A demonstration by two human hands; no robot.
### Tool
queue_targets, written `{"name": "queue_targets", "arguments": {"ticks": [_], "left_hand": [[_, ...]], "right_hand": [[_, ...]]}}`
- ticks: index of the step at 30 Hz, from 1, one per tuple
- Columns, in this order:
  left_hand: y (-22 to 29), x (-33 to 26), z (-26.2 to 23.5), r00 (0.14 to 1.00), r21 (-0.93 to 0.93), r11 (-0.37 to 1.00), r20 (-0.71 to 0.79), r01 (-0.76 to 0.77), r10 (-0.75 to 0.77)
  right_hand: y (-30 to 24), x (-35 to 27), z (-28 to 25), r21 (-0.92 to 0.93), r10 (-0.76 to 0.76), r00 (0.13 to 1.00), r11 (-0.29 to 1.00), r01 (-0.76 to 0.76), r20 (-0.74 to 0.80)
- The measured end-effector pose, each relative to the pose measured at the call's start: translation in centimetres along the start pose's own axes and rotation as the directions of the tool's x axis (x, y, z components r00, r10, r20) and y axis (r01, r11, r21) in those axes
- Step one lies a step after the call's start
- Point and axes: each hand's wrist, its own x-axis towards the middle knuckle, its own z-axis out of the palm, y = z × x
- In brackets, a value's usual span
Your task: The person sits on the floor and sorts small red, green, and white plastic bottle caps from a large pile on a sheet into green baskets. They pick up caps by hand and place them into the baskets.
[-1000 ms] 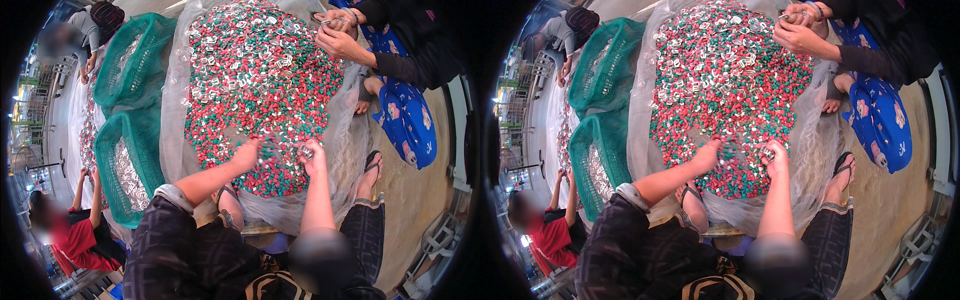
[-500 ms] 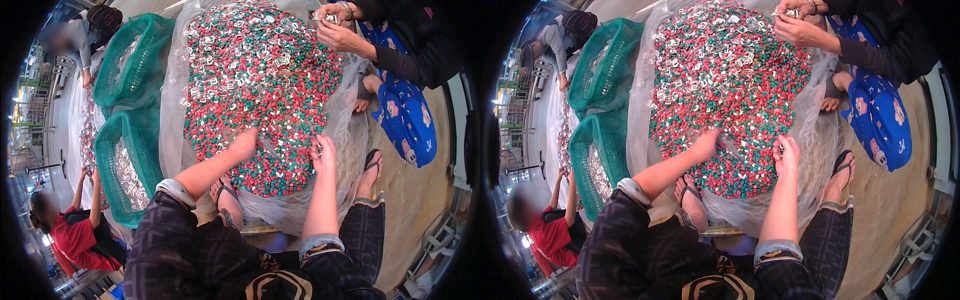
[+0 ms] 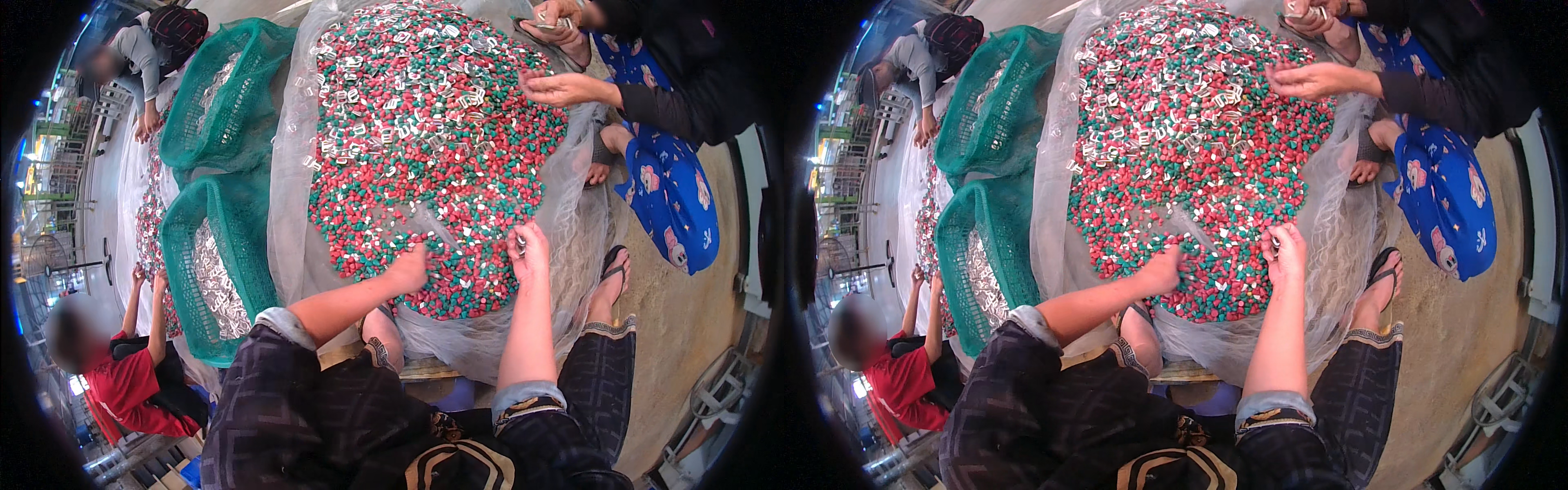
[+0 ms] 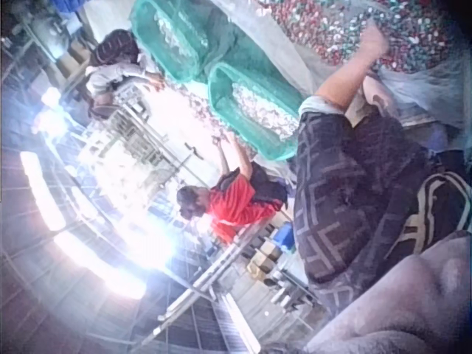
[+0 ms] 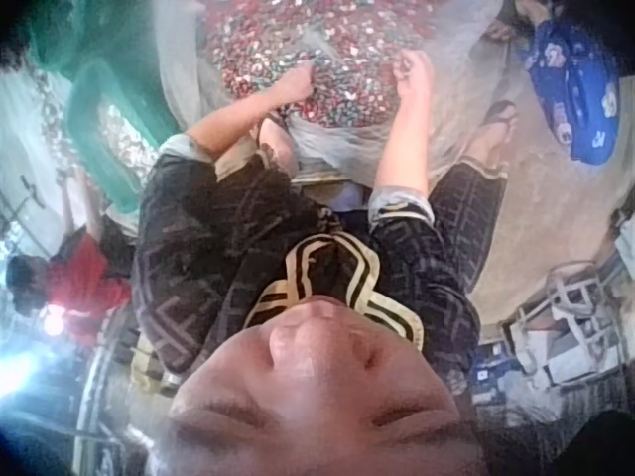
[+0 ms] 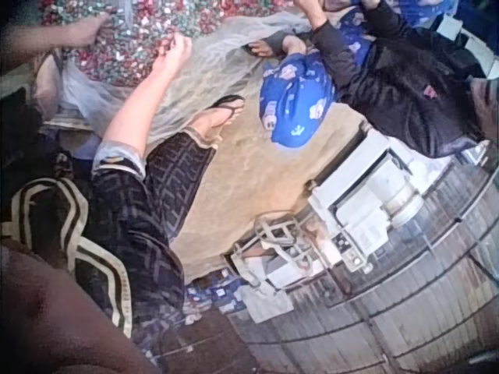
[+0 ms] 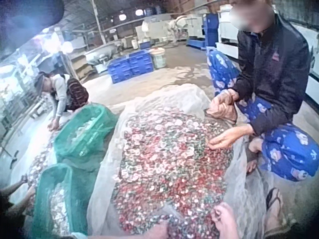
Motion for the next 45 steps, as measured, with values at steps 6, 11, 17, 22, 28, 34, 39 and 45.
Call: {"name": "queue_targets", "arguments": {"ticks": [6,11,17,22,28,34,39,45], "left_hand": [[2.5,0.5,-5.5,0.995,-0.052,0.994,-0.020,-0.096,0.096],[-2.4,-2.3,-6.1,0.970,0.436,0.900,0.211,0.014,-0.117],[-4.0,-2.2,0.4,0.974,0.363,0.903,0.095,-0.228,0.208],[-4.6,-1.3,-3.3,0.965,0.243,0.942,-0.068,-0.232,0.255],[-6.2,-2.6,-4.7,0.981,0.484,0.872,-0.128,-0.065,0.144],[-5.8,-3.0,-4.2,0.976,0.555,0.831,-0.164,-0.031,0.146],[-5.4,-3.2,-4.8,0.989,0.577,0.815,-0.080,-0.057,0.125],[-5.6,-2.4,-4.2,0.987,0.574,0.806,0.029,-0.144,0.156]], "right_hand": [[-0.9,-0.1,1.5,-0.008,-0.066,0.996,0.998,0.066,-0.062],[-1.1,-0.3,1.1,0.029,-0.079,0.994,0.996,0.081,-0.071],[0.2,-0.5,1.8,-0.003,-0.004,0.999,1.000,0.004,-0.047],[0.2,-0.7,2.3,-0.099,-0.045,0.998,0.994,0.049,0.049],[3.1,-2.1,5.1,-0.494,0.125,0.943,0.868,0.047,0.309],[9.8,-7.5,9.7,-0.804,0.272,0.827,-0.223,0.552,0.492],[12.1,-8.2,8.2,-0.774,0.221,0.884,-0.426,0.468,0.412],[12.7,-7.4,7.6,-0.702,0.277,0.840,-0.462,0.542,0.466]]}}
